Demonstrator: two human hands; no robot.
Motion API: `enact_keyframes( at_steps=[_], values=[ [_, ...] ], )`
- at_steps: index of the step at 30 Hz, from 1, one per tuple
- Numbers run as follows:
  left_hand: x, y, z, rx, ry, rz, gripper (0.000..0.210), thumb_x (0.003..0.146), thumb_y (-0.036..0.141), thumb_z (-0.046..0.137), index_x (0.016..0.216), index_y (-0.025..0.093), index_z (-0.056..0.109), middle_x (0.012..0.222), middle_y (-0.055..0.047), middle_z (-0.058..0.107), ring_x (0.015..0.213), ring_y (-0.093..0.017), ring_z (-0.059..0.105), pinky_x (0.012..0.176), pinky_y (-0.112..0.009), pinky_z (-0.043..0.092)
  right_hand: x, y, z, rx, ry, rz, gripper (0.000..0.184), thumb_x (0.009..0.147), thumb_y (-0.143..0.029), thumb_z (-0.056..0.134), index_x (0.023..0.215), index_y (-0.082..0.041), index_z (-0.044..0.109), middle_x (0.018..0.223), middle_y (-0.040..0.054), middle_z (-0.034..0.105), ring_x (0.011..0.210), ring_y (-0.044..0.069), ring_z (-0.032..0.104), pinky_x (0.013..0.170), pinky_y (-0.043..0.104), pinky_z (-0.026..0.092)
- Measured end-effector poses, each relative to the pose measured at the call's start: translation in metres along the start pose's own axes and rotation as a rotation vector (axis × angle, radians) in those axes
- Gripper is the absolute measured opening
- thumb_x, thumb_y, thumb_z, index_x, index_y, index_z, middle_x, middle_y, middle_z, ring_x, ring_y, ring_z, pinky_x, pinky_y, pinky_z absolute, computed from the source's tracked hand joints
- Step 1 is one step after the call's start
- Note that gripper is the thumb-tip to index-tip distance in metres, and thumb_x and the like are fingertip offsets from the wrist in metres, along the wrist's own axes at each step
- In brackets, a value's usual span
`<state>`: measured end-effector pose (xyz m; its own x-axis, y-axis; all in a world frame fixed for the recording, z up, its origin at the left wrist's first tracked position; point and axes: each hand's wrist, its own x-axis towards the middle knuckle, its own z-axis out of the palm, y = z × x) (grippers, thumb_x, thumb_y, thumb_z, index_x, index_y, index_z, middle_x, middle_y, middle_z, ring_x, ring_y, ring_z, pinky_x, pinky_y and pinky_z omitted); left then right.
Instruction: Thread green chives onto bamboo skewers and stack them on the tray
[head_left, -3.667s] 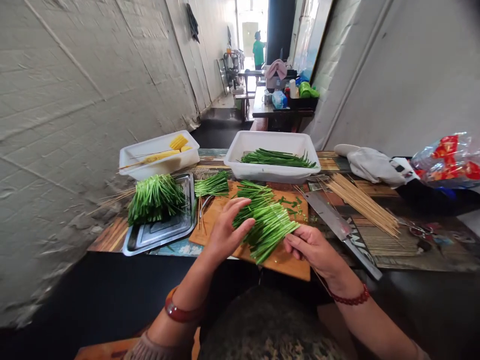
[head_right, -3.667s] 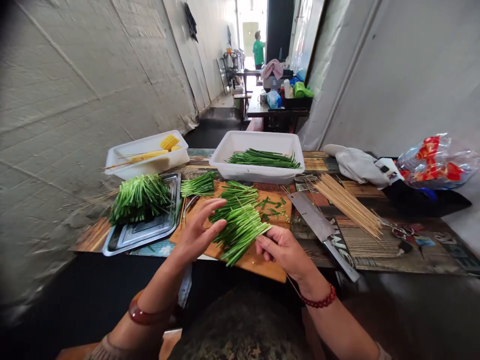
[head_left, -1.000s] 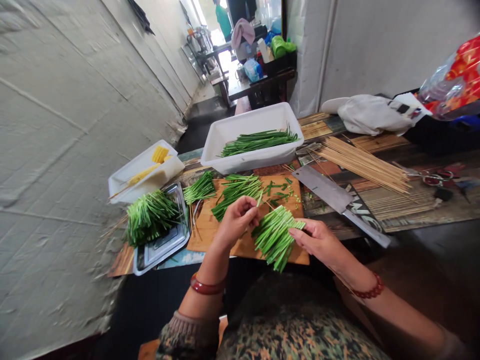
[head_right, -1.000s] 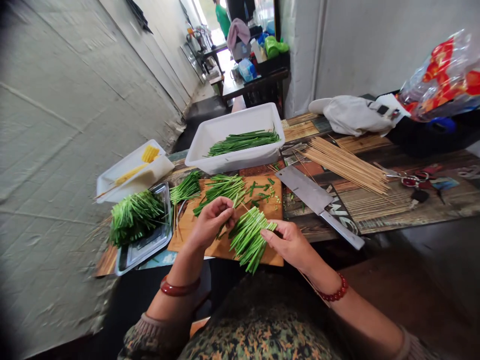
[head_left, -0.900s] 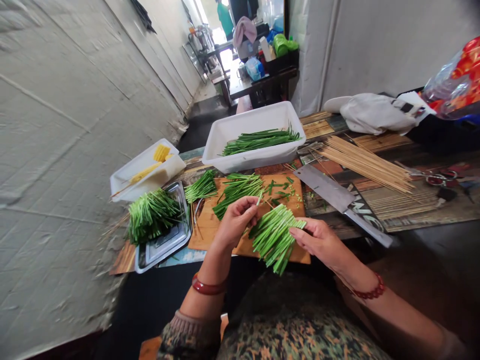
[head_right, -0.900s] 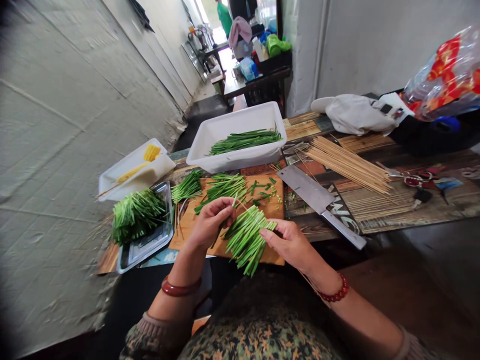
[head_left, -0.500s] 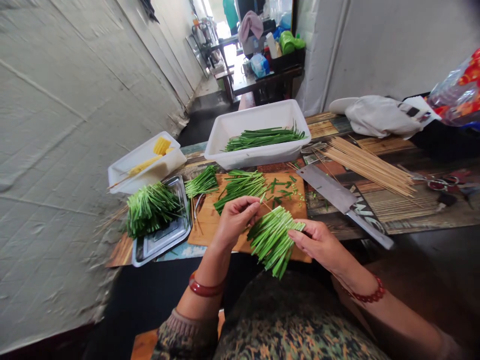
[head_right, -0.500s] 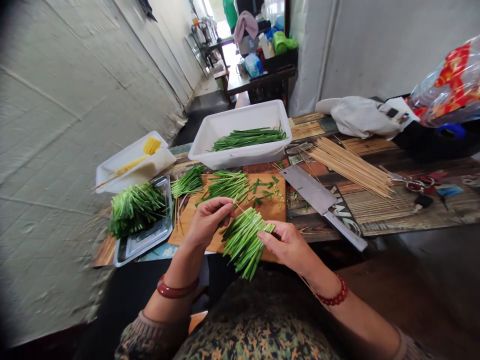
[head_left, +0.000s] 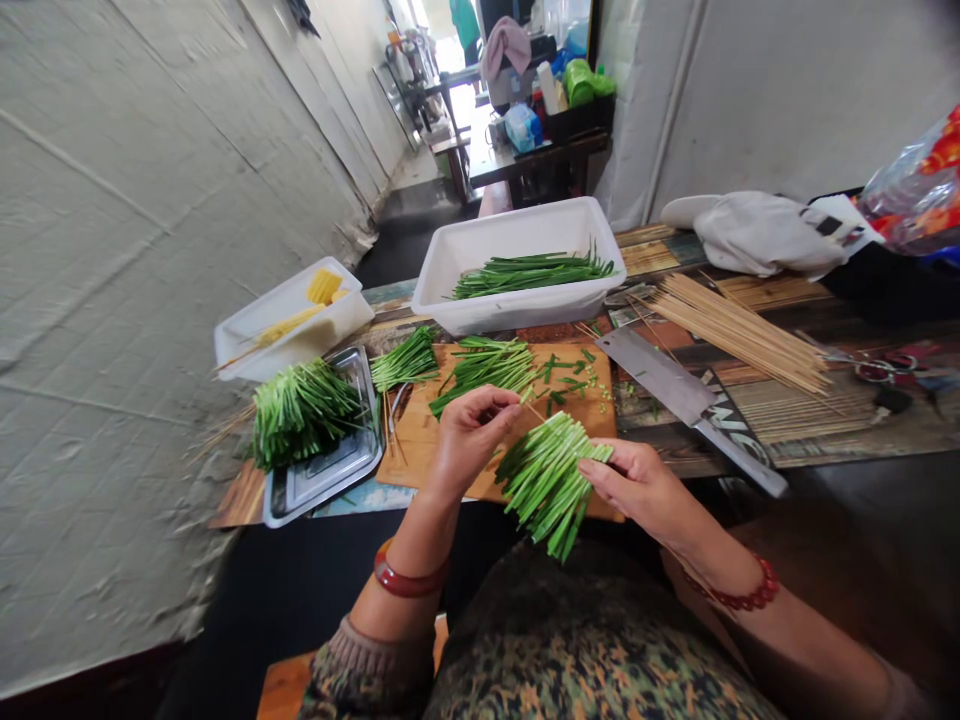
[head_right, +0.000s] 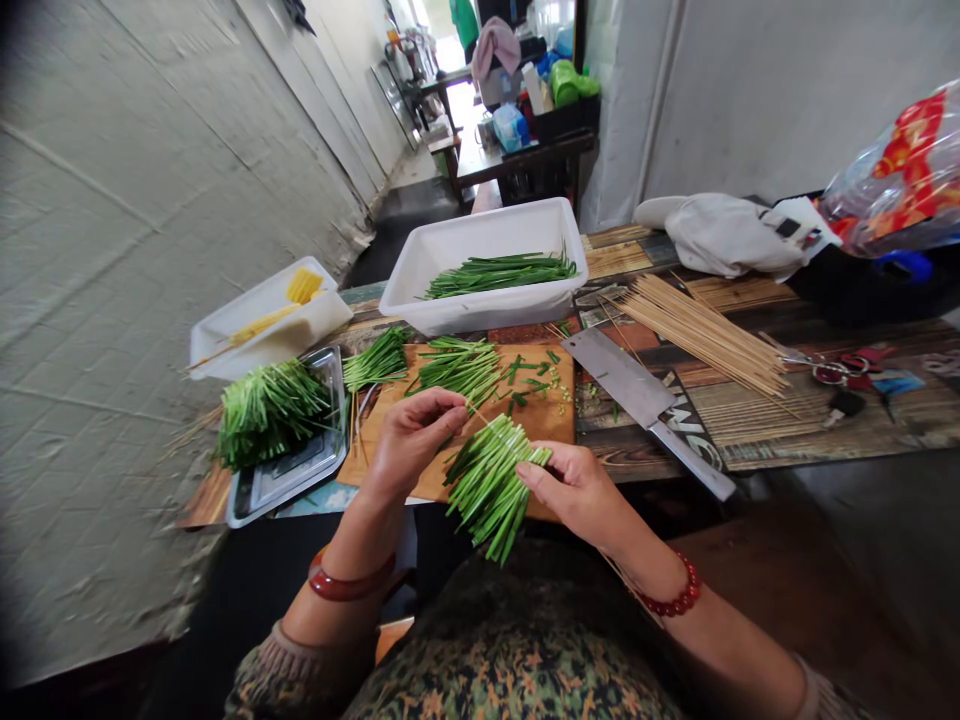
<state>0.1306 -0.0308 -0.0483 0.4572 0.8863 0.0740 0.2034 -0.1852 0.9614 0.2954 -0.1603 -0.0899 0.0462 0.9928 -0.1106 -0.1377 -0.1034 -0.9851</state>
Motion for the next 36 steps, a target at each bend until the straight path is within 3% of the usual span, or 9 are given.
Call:
enact_keyframes(
  at_steps=[7, 11, 16, 21, 25, 29, 32, 36],
  values=[
    [0.0001, 0.0049, -0.0018, 0.120, 0.008, 0.091, 0.013, 0.075, 0.028, 0.070, 0.071, 0.016, 0.069, 0.065, 0.000, 0.057, 0.059, -0.010, 0.046, 0.053, -0.021, 0.035, 0.0012, 0.0041, -0.0006, 0.002, -0.006, -0.010, 0.038, 0.085, -0.054, 0.062, 0.078, -0.018, 0.066, 0.059, -0.0030, 0.040, 0.052, 0.010, 0.029, 0.044, 0.023, 0.026],
    [-0.0009, 0.0045, -0.0017, 0.085, 0.009, 0.044, 0.014, 0.073, 0.028, 0.072, 0.069, 0.015, 0.069, 0.062, 0.000, 0.056, 0.056, -0.009, 0.044, 0.051, -0.021, 0.033, 0.0005, 0.0025, 0.0001, 0.005, -0.009, -0.016, 0.036, 0.084, -0.053, 0.063, 0.077, -0.018, 0.066, 0.059, -0.0022, 0.045, 0.053, 0.011, 0.035, 0.046, 0.023, 0.031],
    [-0.0030, 0.0072, -0.0015, 0.012, -0.025, -0.034, 0.015, 0.072, 0.028, 0.073, 0.070, 0.014, 0.069, 0.061, 0.001, 0.056, 0.054, -0.008, 0.043, 0.051, -0.021, 0.033, 0.0007, 0.0002, 0.0007, 0.026, -0.032, -0.052, 0.032, 0.085, -0.049, 0.063, 0.078, -0.018, 0.067, 0.066, 0.0005, 0.054, 0.065, 0.016, 0.051, 0.063, 0.026, 0.044],
    [-0.0039, 0.0093, -0.0024, -0.053, -0.126, -0.090, 0.022, 0.069, 0.033, 0.076, 0.067, 0.014, 0.066, 0.061, 0.000, 0.057, 0.056, -0.009, 0.045, 0.052, -0.021, 0.036, 0.0027, 0.0016, 0.0003, 0.008, -0.063, -0.075, 0.031, 0.087, -0.047, 0.060, 0.085, -0.018, 0.070, 0.081, 0.0043, 0.065, 0.076, 0.020, 0.058, 0.076, 0.030, 0.047],
    [-0.0032, 0.0057, -0.0054, -0.005, -0.215, -0.020, 0.023, 0.071, 0.034, 0.075, 0.065, 0.014, 0.065, 0.067, -0.003, 0.059, 0.064, -0.012, 0.051, 0.060, -0.024, 0.041, 0.0034, 0.0018, 0.0004, -0.020, -0.086, -0.080, 0.032, 0.087, -0.048, 0.060, 0.083, -0.018, 0.069, 0.078, 0.0042, 0.063, 0.075, 0.020, 0.056, 0.076, 0.031, 0.047],
    [-0.0045, 0.0034, -0.0071, 0.063, -0.301, 0.038, 0.023, 0.080, 0.037, 0.066, 0.076, 0.015, 0.069, 0.078, -0.005, 0.064, 0.072, -0.015, 0.055, 0.065, -0.025, 0.042, 0.0019, 0.0014, 0.0012, 0.023, -0.048, -0.046, 0.035, 0.084, -0.052, 0.063, 0.078, -0.018, 0.067, 0.062, -0.0008, 0.051, 0.060, 0.015, 0.046, 0.059, 0.026, 0.042],
    [-0.0065, 0.0034, -0.0061, 0.099, -0.383, -0.012, 0.036, 0.089, 0.044, 0.054, 0.069, 0.015, 0.062, 0.063, 0.001, 0.052, 0.059, -0.011, 0.043, 0.055, -0.022, 0.035, 0.0013, 0.0035, 0.0006, 0.018, -0.045, -0.052, 0.034, 0.086, -0.050, 0.062, 0.076, -0.017, 0.065, 0.060, -0.0032, 0.044, 0.054, 0.011, 0.035, 0.051, 0.024, 0.033],
    [-0.0072, 0.0020, -0.0032, 0.123, -0.398, 0.003, 0.044, 0.090, 0.047, 0.050, 0.059, 0.016, 0.047, 0.058, 0.004, 0.037, 0.055, -0.009, 0.032, 0.051, -0.021, 0.027, 0.0023, 0.0068, -0.0008, -0.060, -0.081, -0.100, 0.030, 0.091, -0.044, 0.057, 0.079, -0.017, 0.064, 0.068, -0.0011, 0.051, 0.057, 0.011, 0.037, 0.053, 0.023, 0.033]
  ],
)
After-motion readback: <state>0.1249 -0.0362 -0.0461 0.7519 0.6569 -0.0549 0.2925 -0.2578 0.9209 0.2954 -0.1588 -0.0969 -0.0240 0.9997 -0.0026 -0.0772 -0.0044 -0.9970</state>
